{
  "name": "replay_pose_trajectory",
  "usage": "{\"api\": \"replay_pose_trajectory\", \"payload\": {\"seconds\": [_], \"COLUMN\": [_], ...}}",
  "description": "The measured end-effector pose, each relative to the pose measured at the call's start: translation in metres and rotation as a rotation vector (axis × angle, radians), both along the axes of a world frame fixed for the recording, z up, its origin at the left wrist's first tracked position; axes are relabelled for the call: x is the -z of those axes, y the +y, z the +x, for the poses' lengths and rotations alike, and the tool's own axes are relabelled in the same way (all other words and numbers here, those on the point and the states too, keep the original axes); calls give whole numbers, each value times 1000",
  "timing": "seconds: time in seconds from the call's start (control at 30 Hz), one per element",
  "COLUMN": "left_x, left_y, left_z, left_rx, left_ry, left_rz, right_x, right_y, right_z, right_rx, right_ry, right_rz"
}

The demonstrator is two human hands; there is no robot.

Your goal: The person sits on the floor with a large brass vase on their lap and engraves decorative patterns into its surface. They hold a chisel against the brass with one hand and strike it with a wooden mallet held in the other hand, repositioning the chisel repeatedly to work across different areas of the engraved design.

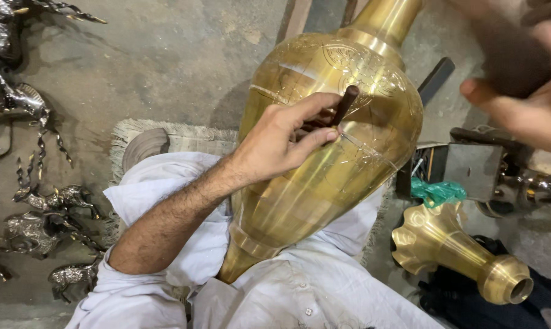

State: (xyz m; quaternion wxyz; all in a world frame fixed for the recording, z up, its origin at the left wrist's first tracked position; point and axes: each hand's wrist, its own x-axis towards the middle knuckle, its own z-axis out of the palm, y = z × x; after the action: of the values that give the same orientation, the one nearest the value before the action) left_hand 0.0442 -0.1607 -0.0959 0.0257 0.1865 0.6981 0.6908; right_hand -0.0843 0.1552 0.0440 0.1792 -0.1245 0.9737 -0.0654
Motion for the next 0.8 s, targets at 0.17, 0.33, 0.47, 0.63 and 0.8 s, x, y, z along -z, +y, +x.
{"api": "replay_pose_trajectory", "payload": {"seconds": [0.17, 0.33, 0.47, 0.63, 0.8], "left_x": [4, 3, -2, -7, -10], "left_y": [4, 5, 3, 4, 4], "left_z": [-1, 2, 5, 7, 11], "left_rx": [12, 1, -28, -26, -48], "left_ry": [-19, -21, -19, -8, -29], "left_rz": [-51, -39, -19, -43, -47], "right_x": [-12, -25, -24, -23, -23], "right_y": [-11, -27, -35, -28, -18], "right_z": [-3, -1, 3, 4, 3], "right_rx": [-247, -83, -165, -446, -352], "right_ry": [-105, -155, -109, 76, 52], "right_rz": [-108, 78, -234, 301, 79]}}
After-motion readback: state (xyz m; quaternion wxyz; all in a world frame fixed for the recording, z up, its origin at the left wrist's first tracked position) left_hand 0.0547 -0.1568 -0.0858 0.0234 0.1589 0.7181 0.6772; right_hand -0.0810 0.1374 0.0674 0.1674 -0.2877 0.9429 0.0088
